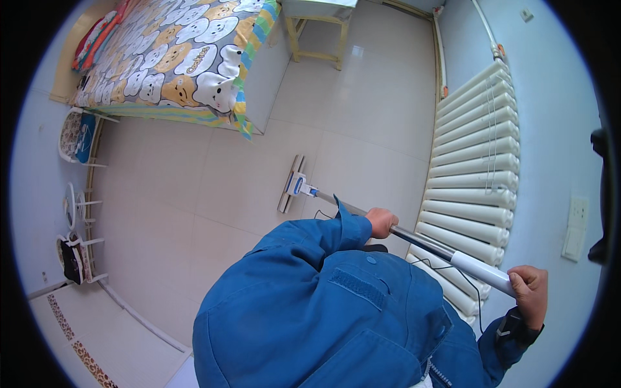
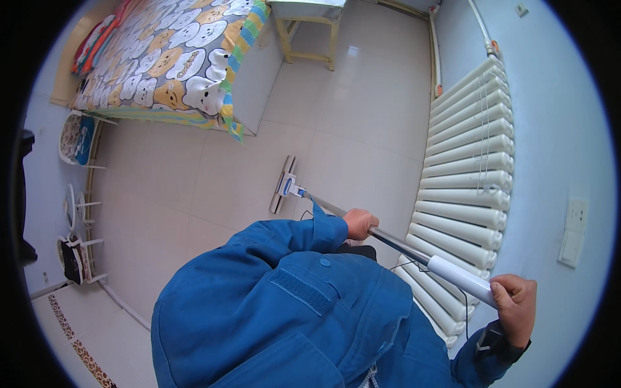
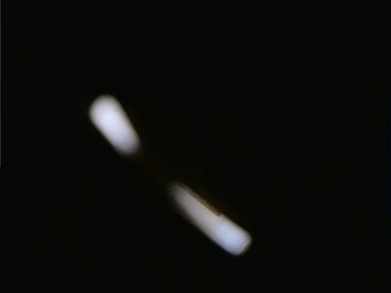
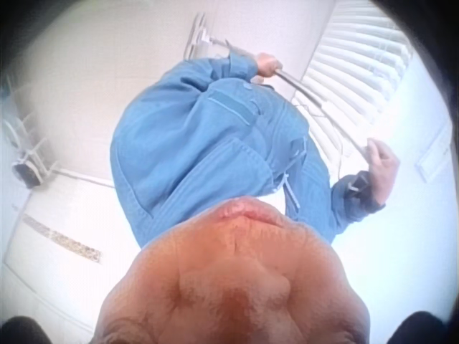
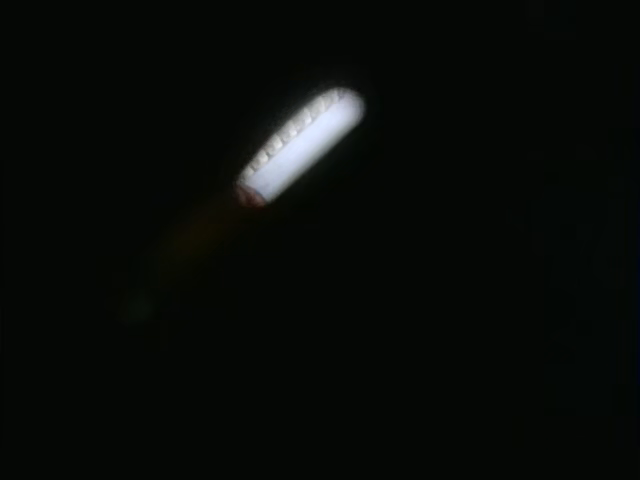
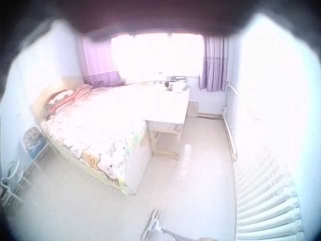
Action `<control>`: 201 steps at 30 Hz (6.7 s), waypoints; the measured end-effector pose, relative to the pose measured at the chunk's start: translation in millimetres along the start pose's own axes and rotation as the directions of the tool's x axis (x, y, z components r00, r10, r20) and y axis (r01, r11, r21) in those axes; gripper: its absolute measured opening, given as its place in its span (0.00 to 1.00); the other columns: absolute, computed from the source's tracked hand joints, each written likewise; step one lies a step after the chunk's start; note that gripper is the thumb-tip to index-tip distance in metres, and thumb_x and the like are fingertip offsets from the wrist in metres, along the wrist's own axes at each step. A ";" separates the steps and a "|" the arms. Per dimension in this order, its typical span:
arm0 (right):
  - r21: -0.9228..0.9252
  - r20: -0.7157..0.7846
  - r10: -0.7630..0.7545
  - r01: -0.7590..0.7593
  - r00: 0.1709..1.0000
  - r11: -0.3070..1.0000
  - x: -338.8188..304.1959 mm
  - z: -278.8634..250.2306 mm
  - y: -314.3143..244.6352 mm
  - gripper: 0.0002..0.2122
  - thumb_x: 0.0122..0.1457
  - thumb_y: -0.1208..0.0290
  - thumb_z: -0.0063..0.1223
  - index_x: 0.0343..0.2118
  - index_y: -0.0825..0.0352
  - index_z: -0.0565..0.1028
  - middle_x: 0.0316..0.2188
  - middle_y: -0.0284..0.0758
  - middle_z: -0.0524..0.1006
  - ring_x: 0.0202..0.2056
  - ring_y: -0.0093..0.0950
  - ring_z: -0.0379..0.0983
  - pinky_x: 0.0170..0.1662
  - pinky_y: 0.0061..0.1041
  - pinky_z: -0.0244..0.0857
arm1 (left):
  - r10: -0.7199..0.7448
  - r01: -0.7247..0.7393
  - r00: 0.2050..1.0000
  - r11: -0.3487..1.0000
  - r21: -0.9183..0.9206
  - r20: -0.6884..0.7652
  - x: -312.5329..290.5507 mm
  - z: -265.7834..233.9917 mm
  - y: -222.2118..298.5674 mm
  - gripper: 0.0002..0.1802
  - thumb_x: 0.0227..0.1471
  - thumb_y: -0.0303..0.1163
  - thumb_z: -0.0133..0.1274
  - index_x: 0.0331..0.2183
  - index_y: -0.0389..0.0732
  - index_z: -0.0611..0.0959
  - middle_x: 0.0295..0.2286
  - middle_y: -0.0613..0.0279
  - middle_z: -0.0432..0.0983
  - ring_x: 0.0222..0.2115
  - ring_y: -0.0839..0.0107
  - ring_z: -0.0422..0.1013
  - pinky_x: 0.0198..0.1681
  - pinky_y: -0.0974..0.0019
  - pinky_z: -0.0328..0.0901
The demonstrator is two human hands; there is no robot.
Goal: The person uses a corded electric floor mop to clean a tiled floor in a bedroom. They move the mop back and forth across the floor, navigating around furniture and a radiator, and continue into the adjacent hallway.
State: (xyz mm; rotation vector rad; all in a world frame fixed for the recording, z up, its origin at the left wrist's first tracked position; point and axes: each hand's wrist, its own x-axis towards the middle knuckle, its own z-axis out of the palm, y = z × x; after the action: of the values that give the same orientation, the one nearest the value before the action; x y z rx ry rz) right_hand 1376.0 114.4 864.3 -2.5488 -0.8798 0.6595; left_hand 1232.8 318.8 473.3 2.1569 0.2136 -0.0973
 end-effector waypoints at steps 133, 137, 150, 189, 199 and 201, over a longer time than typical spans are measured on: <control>-0.012 0.342 0.071 -0.071 0.937 0.997 765.5 -151.4 -13.8 0.07 0.44 0.76 0.53 0.25 0.74 0.73 0.19 0.34 0.72 0.23 0.21 0.68 0.30 0.20 0.63 | -0.365 0.345 0.922 0.926 0.154 0.129 577.3 -348.8 -210.3 0.09 0.32 0.28 0.53 0.24 0.47 0.82 0.23 0.54 0.76 0.28 0.52 0.73 0.31 0.54 0.67; -0.108 0.284 0.228 -0.206 0.931 0.973 720.1 -200.1 9.6 0.08 0.44 0.74 0.53 0.24 0.74 0.73 0.18 0.34 0.71 0.23 0.20 0.67 0.28 0.20 0.62 | -0.257 0.218 0.940 0.958 0.185 0.223 607.4 -321.0 -157.3 0.08 0.34 0.29 0.53 0.24 0.47 0.83 0.24 0.54 0.76 0.29 0.52 0.73 0.31 0.53 0.67; -0.036 0.027 0.384 -0.383 0.923 0.923 581.3 -266.2 72.7 0.08 0.49 0.70 0.53 0.28 0.70 0.72 0.22 0.32 0.70 0.24 0.21 0.66 0.28 0.21 0.60 | 0.016 -0.074 0.865 0.993 0.096 0.501 658.9 -271.4 -52.5 0.07 0.34 0.27 0.52 0.22 0.46 0.82 0.25 0.53 0.77 0.30 0.52 0.73 0.32 0.56 0.68; 0.535 0.231 0.295 -0.374 0.927 0.757 952.9 31.5 23.2 0.14 0.44 0.74 0.56 0.35 0.72 0.72 0.22 0.44 0.73 0.23 0.32 0.71 0.29 0.28 0.65 | -0.091 -0.241 0.901 0.709 0.662 0.425 944.6 -519.9 -394.2 0.07 0.33 0.32 0.58 0.23 0.46 0.80 0.26 0.57 0.75 0.35 0.56 0.71 0.39 0.56 0.66; 0.572 0.267 0.186 -0.311 0.946 0.759 1079.3 154.8 -20.5 0.11 0.43 0.76 0.51 0.33 0.69 0.71 0.24 0.50 0.74 0.29 0.50 0.71 0.31 0.36 0.67 | -0.119 0.038 0.990 0.733 0.679 0.073 907.6 -583.3 -453.4 0.12 0.32 0.28 0.59 0.26 0.41 0.78 0.30 0.59 0.71 0.41 0.58 0.66 0.46 0.61 0.62; 0.527 0.388 0.229 -0.419 0.893 0.740 1054.5 142.8 -2.9 0.10 0.43 0.78 0.49 0.32 0.69 0.71 0.24 0.51 0.73 0.29 0.52 0.70 0.31 0.37 0.67 | -0.052 -0.026 0.993 0.783 0.622 0.107 889.1 -563.3 -444.2 0.11 0.32 0.26 0.58 0.26 0.41 0.78 0.30 0.58 0.71 0.40 0.58 0.66 0.47 0.61 0.62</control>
State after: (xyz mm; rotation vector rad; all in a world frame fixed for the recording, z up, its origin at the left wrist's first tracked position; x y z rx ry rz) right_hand 2032.6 825.7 422.6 -2.0417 -0.2102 1.2379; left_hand 2014.6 1132.0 293.1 2.8051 0.1360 -0.3470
